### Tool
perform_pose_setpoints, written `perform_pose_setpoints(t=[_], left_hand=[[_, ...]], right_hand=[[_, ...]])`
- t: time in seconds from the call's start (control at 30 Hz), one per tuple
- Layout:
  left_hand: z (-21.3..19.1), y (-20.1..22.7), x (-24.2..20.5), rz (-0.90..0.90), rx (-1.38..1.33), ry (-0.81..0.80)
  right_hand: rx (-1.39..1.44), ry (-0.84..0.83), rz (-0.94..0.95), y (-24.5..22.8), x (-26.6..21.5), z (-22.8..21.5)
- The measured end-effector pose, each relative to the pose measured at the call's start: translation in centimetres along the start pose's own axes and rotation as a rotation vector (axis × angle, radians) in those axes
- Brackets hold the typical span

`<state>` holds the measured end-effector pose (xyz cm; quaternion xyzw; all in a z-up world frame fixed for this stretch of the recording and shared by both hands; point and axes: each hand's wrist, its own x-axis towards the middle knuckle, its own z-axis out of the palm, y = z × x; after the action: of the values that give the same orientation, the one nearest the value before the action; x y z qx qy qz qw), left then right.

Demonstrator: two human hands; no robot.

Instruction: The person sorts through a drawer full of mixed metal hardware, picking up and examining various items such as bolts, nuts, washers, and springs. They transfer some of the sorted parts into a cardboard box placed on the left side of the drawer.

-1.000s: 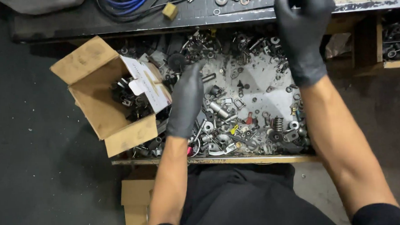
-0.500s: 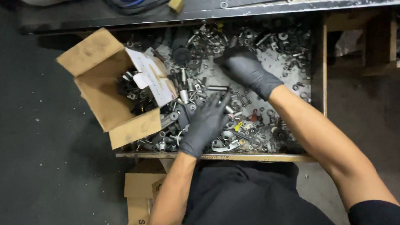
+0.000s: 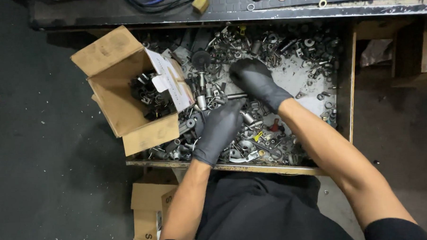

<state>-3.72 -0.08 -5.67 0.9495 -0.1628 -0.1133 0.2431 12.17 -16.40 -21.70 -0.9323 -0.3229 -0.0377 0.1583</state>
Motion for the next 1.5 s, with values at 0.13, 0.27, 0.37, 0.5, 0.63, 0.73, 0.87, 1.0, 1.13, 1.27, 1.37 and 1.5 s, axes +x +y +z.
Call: perform_pose_setpoints(t=[0.13, 0.27, 0.37, 0.5, 0.63, 0.73, 0.87, 1.0, 1.13, 1.27, 1.37, 1.5], left_hand=[[-1.5, -0.2, 2.0, -0.056, 0.066, 0.197], [2.1, -4.2, 8.4, -0.115, 0.153, 0.329], [5.8, -8.1, 13.3, -0.014, 0.159, 0.432], [5.4, -8.2, 16.9, -0.059, 0.44, 0.534], [6.0, -9.9, 20.0, -0.226, 0.469, 0.451], [6.7, -10.3, 19.9, -0.311, 0.455, 0.31], [10.3, -11.5, 18.3, -0.124, 0.522, 0.538], [4.8, -8.2, 16.3, -0.002, 0.613, 0.61], [1.5, -5.2, 14.6, 0.057, 0.545, 0.64], [2.9, -5.5, 14.6, -0.068, 0.104, 0.642], [2.5, -4.9, 14.1, -0.23, -0.107, 0.616], [3.5, -4.7, 12.5, -0.305, -0.017, 0.423]], right_hand=[[0.351, -0.094, 0.193, -2.6, -3.3, -7.8], [0.552, -0.092, 0.382, -4.8, -6.4, -18.9], [0.73, -0.028, 0.53, -4.5, -9.6, -22.1], [0.985, 0.201, 0.681, -3.7, -13.3, -23.2], [1.076, 0.366, 0.688, -2.8, -15.7, -23.2], [1.082, 0.439, 0.664, -3.8, -15.4, -25.0], [1.127, 0.472, 0.67, -4.1, -15.6, -25.7], [1.163, 0.496, 0.635, -4.4, -16.1, -25.8], [1.126, 0.564, 0.625, -3.1, -16.8, -25.6], [1.029, 0.641, 0.647, -2.2, -16.5, -27.1], [0.958, 0.659, 0.652, -1.2, -16.3, -28.2], [0.862, 0.704, 0.636, -0.2, -16.3, -29.2]])
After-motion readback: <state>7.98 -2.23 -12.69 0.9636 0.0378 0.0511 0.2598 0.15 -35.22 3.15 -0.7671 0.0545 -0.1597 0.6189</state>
